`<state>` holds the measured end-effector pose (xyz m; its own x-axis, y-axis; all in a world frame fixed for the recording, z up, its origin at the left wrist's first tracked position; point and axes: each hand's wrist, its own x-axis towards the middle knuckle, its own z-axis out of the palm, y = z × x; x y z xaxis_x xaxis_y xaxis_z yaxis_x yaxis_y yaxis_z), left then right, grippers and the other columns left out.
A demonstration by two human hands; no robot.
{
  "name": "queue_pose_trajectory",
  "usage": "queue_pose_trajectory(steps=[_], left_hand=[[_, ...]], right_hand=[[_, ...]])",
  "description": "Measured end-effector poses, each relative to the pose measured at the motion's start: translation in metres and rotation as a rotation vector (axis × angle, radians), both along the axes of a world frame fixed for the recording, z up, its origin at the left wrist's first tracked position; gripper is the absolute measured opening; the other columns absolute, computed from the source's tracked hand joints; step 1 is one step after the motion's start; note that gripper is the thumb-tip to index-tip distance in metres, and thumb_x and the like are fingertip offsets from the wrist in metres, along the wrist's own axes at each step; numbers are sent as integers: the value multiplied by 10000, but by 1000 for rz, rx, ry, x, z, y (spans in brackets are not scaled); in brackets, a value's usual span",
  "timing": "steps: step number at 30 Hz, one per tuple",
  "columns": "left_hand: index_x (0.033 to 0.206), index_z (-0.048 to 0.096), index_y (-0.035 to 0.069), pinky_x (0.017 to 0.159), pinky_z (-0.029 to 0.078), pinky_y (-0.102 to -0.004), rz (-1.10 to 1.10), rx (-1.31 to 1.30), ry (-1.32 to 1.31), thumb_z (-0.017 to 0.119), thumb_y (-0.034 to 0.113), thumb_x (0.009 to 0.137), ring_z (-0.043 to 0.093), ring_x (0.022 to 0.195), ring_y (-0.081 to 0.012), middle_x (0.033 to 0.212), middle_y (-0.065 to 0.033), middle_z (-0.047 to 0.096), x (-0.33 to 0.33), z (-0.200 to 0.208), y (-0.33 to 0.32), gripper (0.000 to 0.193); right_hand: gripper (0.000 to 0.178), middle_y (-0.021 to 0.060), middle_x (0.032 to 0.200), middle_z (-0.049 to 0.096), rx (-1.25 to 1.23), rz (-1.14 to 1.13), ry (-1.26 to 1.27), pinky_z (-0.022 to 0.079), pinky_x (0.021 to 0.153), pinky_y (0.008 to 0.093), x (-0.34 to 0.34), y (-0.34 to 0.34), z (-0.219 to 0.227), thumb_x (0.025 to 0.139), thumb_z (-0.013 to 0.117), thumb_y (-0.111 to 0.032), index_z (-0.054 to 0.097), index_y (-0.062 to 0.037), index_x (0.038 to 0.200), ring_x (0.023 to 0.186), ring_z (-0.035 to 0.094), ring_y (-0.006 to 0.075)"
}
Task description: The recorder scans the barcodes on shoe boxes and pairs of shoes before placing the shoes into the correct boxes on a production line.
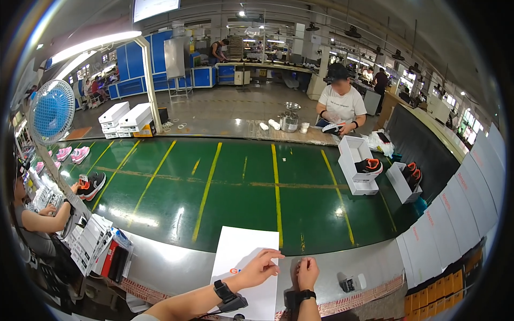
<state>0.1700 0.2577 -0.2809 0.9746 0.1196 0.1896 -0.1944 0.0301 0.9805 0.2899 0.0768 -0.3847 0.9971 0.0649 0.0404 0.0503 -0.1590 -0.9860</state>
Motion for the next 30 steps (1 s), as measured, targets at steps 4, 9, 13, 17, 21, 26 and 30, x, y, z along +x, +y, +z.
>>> queue_pose_trajectory(steps=[4,9,13,17,21,26,30], left_hand=[[1167,632,48,742,498,-269,-72,224,31,599,43,951,583,841,-135,1063,-70,556,-3,4,6,218],[1084,675,44,729,484,-275,-124,288,11,605,45,948,578,830,-152,949,-50,573,-7,7,7,153],[1063,680,55,729,472,-284,-140,323,-26,594,42,952,565,843,-182,950,-58,565,-8,8,10,141],[1055,679,62,736,469,-293,-150,336,-44,571,31,960,559,862,-194,939,-61,556,-9,12,10,148],[1071,675,65,741,476,-289,-148,324,-48,557,40,972,568,848,-181,950,-61,549,-11,4,15,156],[1110,657,44,717,496,-263,-168,213,36,532,69,1000,598,791,-125,983,-50,542,-13,1,18,168],[1116,647,28,684,495,-256,-154,178,45,549,78,999,602,761,-115,976,-48,547,-13,1,19,160]], right_hand=[[197,11,683,603,84,-3,74,442,453,226,-2,1,4,999,566,-186,590,-39,870,531,537,65],[206,13,682,603,83,-7,73,441,454,219,-5,4,4,999,573,-196,594,-39,867,540,541,65],[195,15,681,604,98,-9,77,441,452,221,-6,6,0,993,579,-187,598,-38,870,539,541,66],[176,15,685,606,94,1,71,440,449,223,-4,3,-1,988,577,-170,602,-37,875,541,543,67],[172,15,688,606,99,-1,79,439,450,221,-11,12,5,985,575,-163,600,-38,870,543,544,68],[155,16,672,581,93,-3,58,421,433,218,-13,14,-2,990,548,-139,604,-34,890,519,528,68],[158,16,676,581,68,13,46,422,436,217,-11,12,-8,990,548,-144,605,-34,893,524,531,68]])
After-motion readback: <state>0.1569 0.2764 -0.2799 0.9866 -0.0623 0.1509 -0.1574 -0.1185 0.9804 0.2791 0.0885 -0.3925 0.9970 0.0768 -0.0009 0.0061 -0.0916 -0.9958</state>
